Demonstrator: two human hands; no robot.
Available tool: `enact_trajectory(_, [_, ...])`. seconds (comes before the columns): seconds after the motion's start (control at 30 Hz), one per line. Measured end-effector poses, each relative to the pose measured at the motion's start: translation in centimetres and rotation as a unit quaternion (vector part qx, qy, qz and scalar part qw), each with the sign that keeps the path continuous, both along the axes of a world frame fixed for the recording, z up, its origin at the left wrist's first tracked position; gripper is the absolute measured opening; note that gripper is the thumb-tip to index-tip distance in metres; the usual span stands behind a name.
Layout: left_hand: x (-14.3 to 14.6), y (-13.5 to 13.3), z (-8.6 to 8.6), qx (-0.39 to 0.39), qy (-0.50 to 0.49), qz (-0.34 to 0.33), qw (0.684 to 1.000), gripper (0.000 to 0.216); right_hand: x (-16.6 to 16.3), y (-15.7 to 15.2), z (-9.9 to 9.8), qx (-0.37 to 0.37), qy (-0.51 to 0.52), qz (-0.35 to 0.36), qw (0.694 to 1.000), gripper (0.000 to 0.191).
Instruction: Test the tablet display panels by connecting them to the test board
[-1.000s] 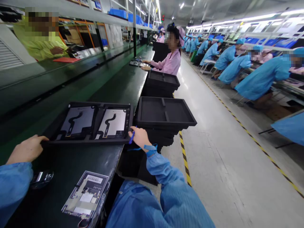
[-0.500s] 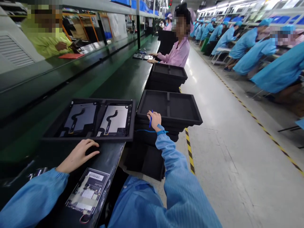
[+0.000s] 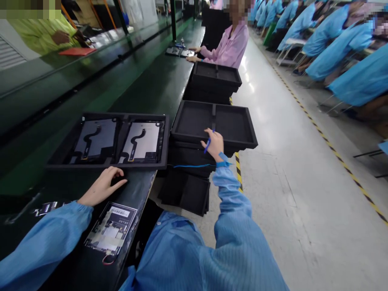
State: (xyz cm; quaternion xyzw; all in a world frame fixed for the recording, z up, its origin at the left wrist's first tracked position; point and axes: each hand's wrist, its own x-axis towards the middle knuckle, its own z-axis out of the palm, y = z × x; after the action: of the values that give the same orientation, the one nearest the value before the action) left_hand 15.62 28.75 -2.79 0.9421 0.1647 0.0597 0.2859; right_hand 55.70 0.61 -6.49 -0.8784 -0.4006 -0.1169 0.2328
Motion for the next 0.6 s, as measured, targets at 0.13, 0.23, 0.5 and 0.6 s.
enact_trajectory(0.13, [0.3, -0.7, -0.2, -0.015, 0.003, 0.004, 1.0, 0.035, 1.6, -5.2, -0.8, -0.043, -0.058, -0.056, 0.996, 0.045])
enact_trajectory(0.23, [0.7, -1.0, -0.2, -0.023, -0.004, 0.017, 1.0, 0.037, 2.0, -5.4, -0.1, -0.072, -0.083, -0.043, 0.993, 0.045])
enact_trajectory(0.5, [-4.7, -3.6, 3.6, 0.001, -0.046, 0.078, 0.996, 0.032, -3.1, -11.8, 4.8, -0.001, -0.217, -0.054, 0.975, 0.042])
enact_trajectory(0.6, [-9.5, -5.7, 4.2, 0.05, -0.062, 0.124, 0.989, 0.026, -7.1, -18.6, 4.6, 0.016, -0.254, -0.175, 0.951, 0.045])
